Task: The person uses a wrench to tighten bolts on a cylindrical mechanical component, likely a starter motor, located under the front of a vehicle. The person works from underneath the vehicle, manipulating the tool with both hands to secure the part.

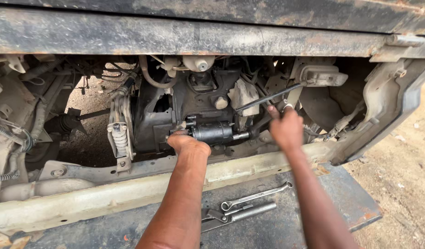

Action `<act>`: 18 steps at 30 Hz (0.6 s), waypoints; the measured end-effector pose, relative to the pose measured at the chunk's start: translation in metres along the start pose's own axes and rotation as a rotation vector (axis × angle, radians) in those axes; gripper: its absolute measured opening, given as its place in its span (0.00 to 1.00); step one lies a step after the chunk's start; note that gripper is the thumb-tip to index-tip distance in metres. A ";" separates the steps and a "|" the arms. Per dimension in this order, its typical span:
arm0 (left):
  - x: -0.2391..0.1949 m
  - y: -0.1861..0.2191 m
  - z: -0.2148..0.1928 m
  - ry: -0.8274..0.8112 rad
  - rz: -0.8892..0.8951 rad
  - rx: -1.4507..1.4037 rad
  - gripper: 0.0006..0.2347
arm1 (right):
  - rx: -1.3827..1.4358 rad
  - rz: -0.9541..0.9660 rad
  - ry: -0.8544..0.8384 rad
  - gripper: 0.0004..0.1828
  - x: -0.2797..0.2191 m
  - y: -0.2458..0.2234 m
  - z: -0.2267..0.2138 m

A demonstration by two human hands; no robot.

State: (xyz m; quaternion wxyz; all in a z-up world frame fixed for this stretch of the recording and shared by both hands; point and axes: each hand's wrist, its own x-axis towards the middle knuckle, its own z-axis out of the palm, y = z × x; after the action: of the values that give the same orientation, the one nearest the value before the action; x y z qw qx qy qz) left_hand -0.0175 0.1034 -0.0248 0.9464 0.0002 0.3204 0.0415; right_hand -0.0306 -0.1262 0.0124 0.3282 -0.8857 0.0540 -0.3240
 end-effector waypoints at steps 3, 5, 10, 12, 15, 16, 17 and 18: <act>0.004 -0.002 -0.001 -0.009 0.040 -0.008 0.19 | -0.060 -0.125 0.086 0.22 -0.003 -0.007 0.008; 0.008 -0.003 0.000 0.008 0.033 0.002 0.19 | -0.138 -0.231 0.127 0.21 -0.003 -0.004 0.009; 0.023 -0.002 -0.003 0.032 0.019 -0.024 0.16 | -0.051 -0.205 0.156 0.18 0.002 0.005 0.012; 0.030 -0.001 0.005 -0.025 0.024 -0.028 0.16 | -0.057 -0.218 0.203 0.17 0.013 0.004 0.013; 0.035 -0.003 0.000 -0.057 0.027 0.010 0.16 | -0.049 -0.088 0.209 0.18 0.008 0.013 0.009; 0.035 -0.007 0.002 -0.058 0.021 0.030 0.16 | -0.020 -0.023 0.227 0.17 0.010 0.015 0.004; 0.034 -0.006 0.001 -0.048 0.023 0.041 0.16 | 0.017 0.038 0.233 0.17 0.009 0.014 0.005; 0.033 -0.005 0.000 -0.038 0.030 0.056 0.16 | 0.001 0.032 0.237 0.15 0.011 0.013 0.004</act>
State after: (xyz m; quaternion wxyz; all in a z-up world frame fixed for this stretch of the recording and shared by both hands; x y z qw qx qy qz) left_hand 0.0088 0.1006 -0.0451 0.9512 0.0324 0.3035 0.0466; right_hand -0.0179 -0.1373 0.0076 0.3250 -0.8399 0.1067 -0.4213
